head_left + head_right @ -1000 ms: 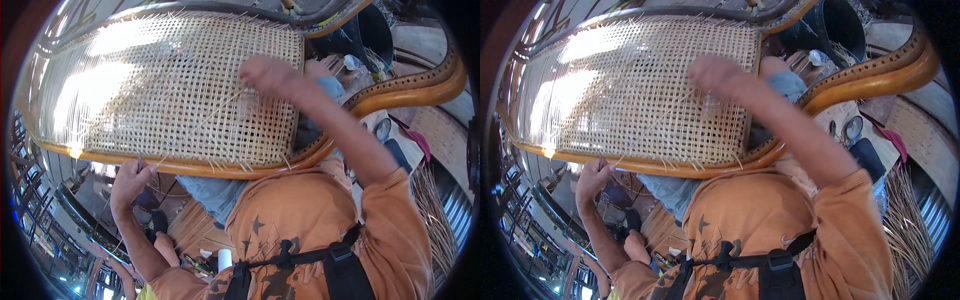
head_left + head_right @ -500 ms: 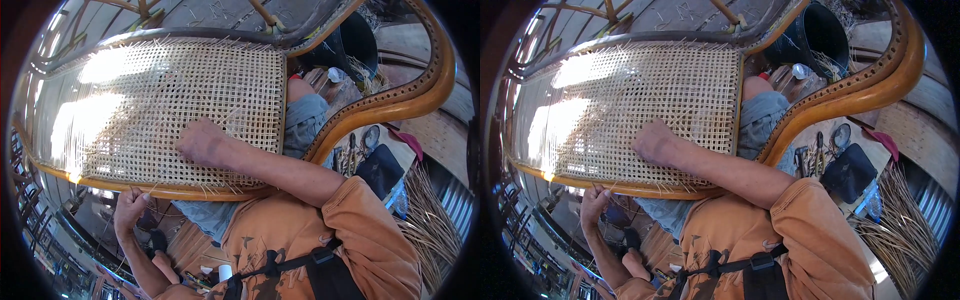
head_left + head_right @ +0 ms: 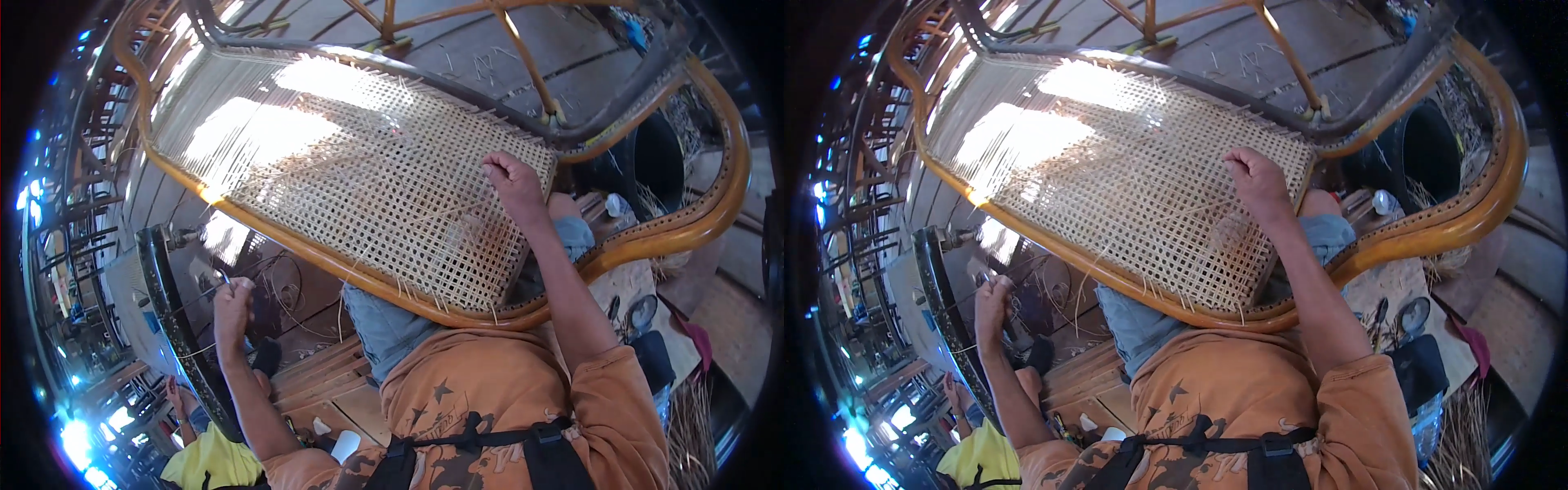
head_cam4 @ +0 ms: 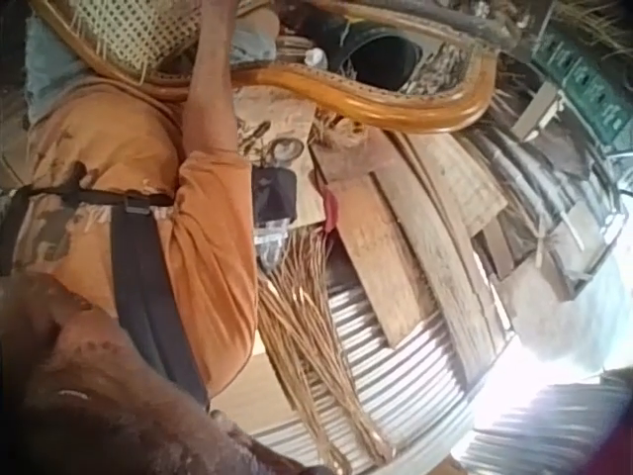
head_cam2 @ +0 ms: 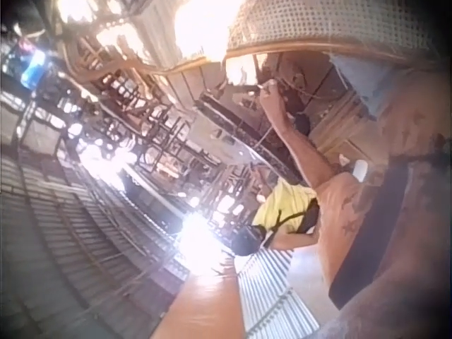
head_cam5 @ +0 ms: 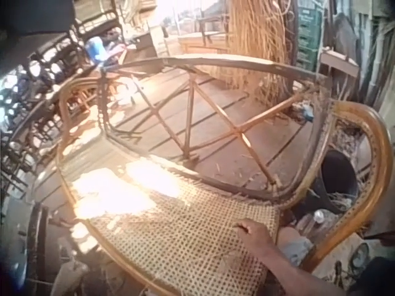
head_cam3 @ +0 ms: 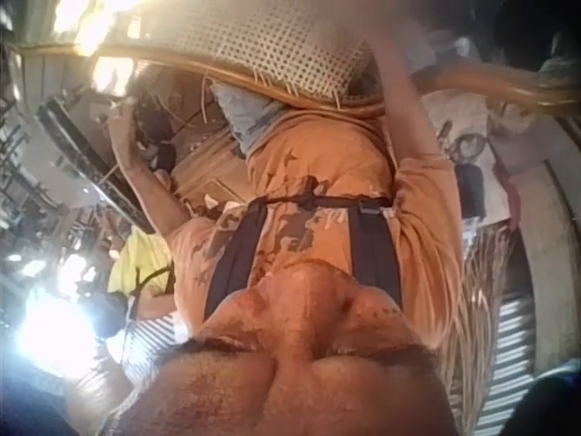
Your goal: Repairing the seat of a rattan chair by weaving cane strips through the frame.
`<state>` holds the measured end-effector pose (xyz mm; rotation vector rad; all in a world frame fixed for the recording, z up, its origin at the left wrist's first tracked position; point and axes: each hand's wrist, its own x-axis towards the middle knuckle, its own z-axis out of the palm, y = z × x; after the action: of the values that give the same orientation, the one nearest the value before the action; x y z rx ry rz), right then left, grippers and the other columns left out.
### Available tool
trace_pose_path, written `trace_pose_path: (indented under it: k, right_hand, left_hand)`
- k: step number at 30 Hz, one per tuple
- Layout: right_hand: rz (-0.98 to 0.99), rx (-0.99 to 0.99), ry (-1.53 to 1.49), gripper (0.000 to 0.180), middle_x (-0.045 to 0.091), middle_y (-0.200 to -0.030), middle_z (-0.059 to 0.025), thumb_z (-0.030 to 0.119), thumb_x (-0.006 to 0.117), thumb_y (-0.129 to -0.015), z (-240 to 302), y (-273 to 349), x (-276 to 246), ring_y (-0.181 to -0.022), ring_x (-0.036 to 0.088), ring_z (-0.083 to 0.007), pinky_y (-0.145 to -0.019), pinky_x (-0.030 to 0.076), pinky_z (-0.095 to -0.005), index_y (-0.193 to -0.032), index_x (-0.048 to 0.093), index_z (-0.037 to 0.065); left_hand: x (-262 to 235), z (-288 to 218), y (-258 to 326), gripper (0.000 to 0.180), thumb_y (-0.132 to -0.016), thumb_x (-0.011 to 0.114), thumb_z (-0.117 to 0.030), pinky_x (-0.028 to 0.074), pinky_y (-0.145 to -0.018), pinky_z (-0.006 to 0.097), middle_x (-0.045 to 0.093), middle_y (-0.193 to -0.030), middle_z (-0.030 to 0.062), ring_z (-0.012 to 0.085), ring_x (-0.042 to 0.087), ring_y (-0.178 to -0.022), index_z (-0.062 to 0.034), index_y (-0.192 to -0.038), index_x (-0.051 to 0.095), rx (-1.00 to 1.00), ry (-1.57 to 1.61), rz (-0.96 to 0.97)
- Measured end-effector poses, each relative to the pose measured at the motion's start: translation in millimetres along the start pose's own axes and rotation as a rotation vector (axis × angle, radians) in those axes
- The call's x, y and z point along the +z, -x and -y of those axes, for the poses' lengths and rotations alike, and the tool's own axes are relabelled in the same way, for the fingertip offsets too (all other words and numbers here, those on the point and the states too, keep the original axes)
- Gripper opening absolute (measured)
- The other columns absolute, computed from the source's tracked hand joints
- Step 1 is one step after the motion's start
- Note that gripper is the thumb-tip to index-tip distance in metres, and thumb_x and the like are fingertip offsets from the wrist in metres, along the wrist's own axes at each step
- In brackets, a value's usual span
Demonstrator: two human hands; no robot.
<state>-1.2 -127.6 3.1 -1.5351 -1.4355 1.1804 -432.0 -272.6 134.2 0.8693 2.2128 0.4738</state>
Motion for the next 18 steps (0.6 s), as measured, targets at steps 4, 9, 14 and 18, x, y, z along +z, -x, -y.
trace_pose_path:
  k: [4, 9, 14, 18]
  right_hand:
    - [0.111, -0.016, 0.105, 0.017, 0.061, -0.079, -0.0079, 0.017, 0.059, -0.085, 21.1, -24.9, 31.9, -0.071, 0.056, -0.0142, -0.068, 0.046, -0.0273, -0.093, 0.061, 0.002]
    - [0.399, 0.084, 0.418, 0.024, 0.064, -0.090, -0.0142, 0.026, 0.053, -0.087, 49.8, -43.0, 93.4, -0.085, 0.062, -0.0289, -0.078, 0.048, -0.0378, -0.093, 0.062, 0.005]
    - [0.306, -0.073, 0.640, 0.024, 0.063, -0.088, -0.0131, 0.027, 0.054, -0.085, 34.8, -49.3, 116.1, -0.083, 0.062, -0.0282, -0.075, 0.048, -0.0375, -0.091, 0.060, 0.004]
    - [0.455, 0.187, 0.562, 0.021, 0.059, -0.071, -0.0114, 0.021, 0.054, -0.083, 52.3, -47.5, 87.5, -0.066, 0.061, -0.0196, -0.060, 0.048, -0.0348, -0.078, 0.058, 0.001]
  left_hand:
    - [33.7, -10.0, 36.5, 0.019, -0.087, 0.057, -0.022, 0.034, -0.042, 0.019, 0.048, -0.061, -0.0038, 0.0032, 0.042, -0.047, -0.0036, -0.092, 0.059, 0.017, 0.108, 0.020]
    - [88.3, -20.7, 54.3, 0.022, -0.086, 0.058, -0.023, 0.035, -0.044, 0.019, 0.049, -0.062, -0.0033, 0.0036, 0.042, -0.049, -0.0019, -0.091, 0.061, -0.012, 0.207, 0.137]
    - [115.2, -31.2, 49.5, 0.025, -0.086, 0.059, -0.025, 0.036, -0.045, 0.020, 0.051, -0.062, -0.0022, 0.0050, 0.045, -0.050, -0.0012, -0.090, 0.062, -0.015, 0.210, 0.268]
    - [137.7, -22.9, 69.3, 0.030, -0.086, 0.058, -0.032, 0.037, -0.047, 0.020, 0.052, -0.063, -0.0027, 0.0052, 0.046, -0.053, -0.0021, -0.086, 0.062, -0.038, 0.172, 0.705]
